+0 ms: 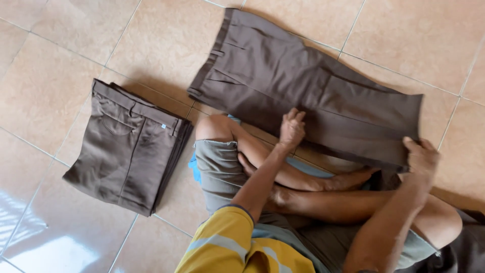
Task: The person sits on a tiled floor and folds brown trousers by hand. They smooth the fabric, fold the legs together, and then fold the garment into a compact rectangle, placing it on a growing stack of folded trousers.
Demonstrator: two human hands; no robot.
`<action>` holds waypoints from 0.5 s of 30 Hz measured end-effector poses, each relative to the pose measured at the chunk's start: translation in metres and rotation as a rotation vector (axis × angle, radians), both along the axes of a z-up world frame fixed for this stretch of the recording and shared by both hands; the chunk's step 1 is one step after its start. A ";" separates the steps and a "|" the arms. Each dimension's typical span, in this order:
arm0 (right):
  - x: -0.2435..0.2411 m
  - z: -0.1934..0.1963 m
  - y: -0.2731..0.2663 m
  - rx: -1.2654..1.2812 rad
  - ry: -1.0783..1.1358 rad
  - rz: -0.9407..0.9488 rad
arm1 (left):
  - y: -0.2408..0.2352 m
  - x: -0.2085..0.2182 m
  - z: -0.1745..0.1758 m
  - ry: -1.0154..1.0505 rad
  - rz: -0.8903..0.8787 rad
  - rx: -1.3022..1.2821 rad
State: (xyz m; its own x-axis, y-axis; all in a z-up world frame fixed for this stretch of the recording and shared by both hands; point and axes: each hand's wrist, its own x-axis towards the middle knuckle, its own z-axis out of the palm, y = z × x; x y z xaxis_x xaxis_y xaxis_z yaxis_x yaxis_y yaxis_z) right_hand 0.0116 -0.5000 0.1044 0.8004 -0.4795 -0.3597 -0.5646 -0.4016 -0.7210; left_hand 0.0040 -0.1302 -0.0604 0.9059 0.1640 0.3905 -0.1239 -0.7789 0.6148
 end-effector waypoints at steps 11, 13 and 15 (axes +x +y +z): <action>0.029 0.091 0.086 -0.166 -0.651 0.327 | -0.043 -0.060 0.077 0.536 -0.241 -0.813; 0.070 0.071 0.152 -0.223 -0.779 0.427 | -0.056 -0.049 0.025 0.525 -0.143 -1.077; 0.077 0.085 0.239 -0.280 -0.904 0.531 | -0.058 -0.041 0.005 0.506 -0.040 -1.343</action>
